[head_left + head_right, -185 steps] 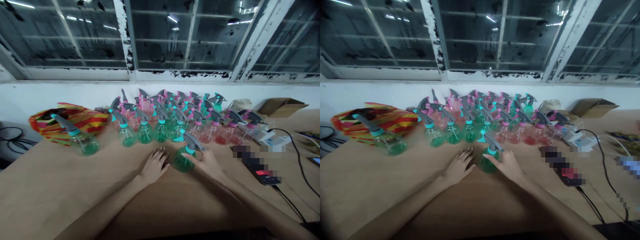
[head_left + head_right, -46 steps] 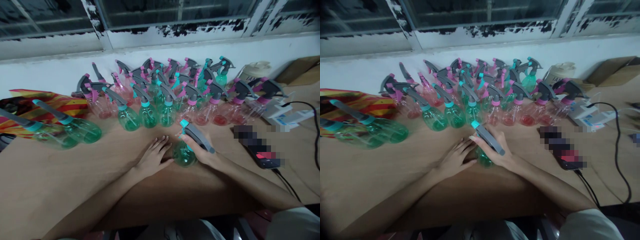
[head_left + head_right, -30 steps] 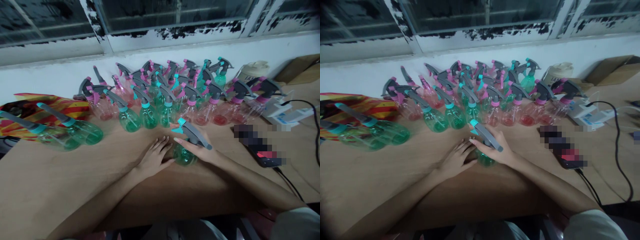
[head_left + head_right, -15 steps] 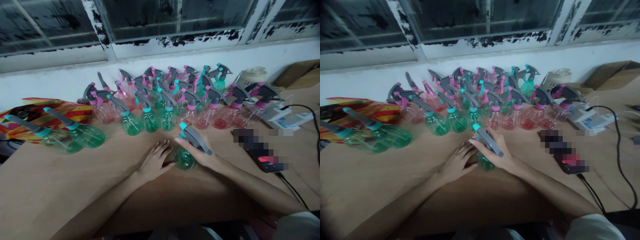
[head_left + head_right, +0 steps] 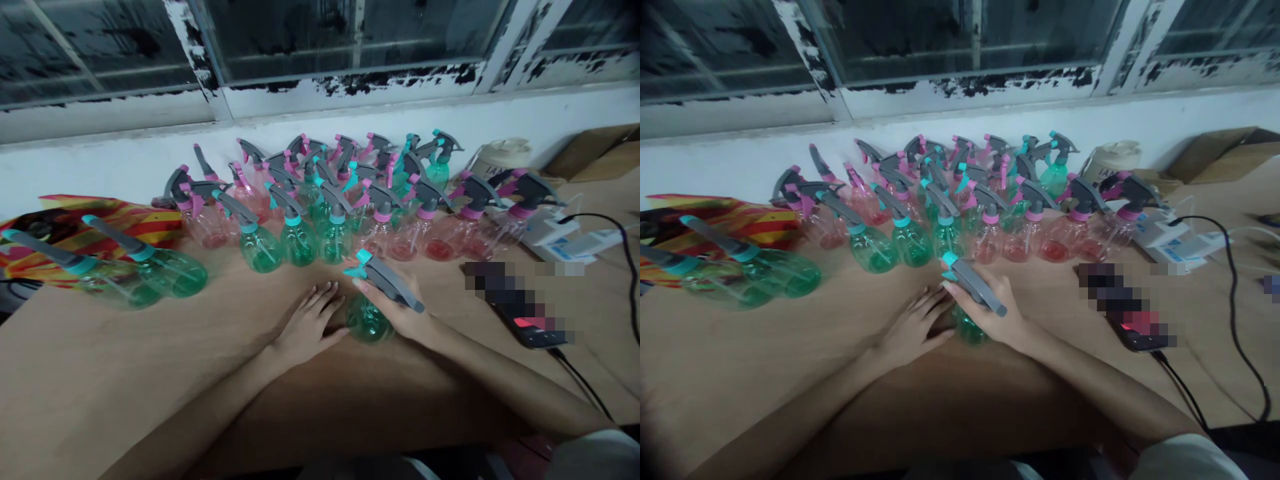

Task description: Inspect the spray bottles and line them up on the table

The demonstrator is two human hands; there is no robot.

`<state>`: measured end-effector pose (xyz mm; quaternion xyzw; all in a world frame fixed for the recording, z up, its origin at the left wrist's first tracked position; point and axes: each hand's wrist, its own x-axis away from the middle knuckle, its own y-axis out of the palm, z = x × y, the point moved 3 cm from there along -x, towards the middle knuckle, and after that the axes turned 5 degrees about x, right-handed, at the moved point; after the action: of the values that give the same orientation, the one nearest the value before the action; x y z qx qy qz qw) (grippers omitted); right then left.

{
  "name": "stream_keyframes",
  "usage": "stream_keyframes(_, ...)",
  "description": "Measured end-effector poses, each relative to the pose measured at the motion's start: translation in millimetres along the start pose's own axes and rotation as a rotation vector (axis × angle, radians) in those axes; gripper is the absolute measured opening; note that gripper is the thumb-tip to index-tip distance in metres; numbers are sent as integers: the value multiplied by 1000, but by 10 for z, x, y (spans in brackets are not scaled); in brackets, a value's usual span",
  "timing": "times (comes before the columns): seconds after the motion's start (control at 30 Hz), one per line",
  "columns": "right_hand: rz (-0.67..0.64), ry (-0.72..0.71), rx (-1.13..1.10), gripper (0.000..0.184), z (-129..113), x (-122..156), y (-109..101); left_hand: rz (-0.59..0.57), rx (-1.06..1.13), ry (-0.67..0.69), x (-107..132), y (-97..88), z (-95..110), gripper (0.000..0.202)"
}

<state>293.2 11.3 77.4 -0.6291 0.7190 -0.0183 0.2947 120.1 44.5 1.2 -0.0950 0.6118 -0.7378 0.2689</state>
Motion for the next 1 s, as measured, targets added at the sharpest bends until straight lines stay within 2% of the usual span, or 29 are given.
stream_keyframes(0.37, 30, -29, 17, 12, -12, -3, 0, -10, -11, 4, -11, -11, 2, 58)
stream_keyframes(0.57, -60, -29, -90, 29, 2, -24, 7, -5, -12, 2, -12, -1, -2, 58)
stream_keyframes(0.67, -59, -41, -79, 24, -3, -31, -1, -5, -9, 2, -15, -2, 0, 57)
stream_keyframes(0.8, 15, -28, -14, 15, -26, -16, -25, -4, -6, 2, -16, -8, 6, 57)
stream_keyframes(1.0, 2, 1, 38, 15, -47, -15, -28, -3, -3, -1, -13, -13, 7, 57)
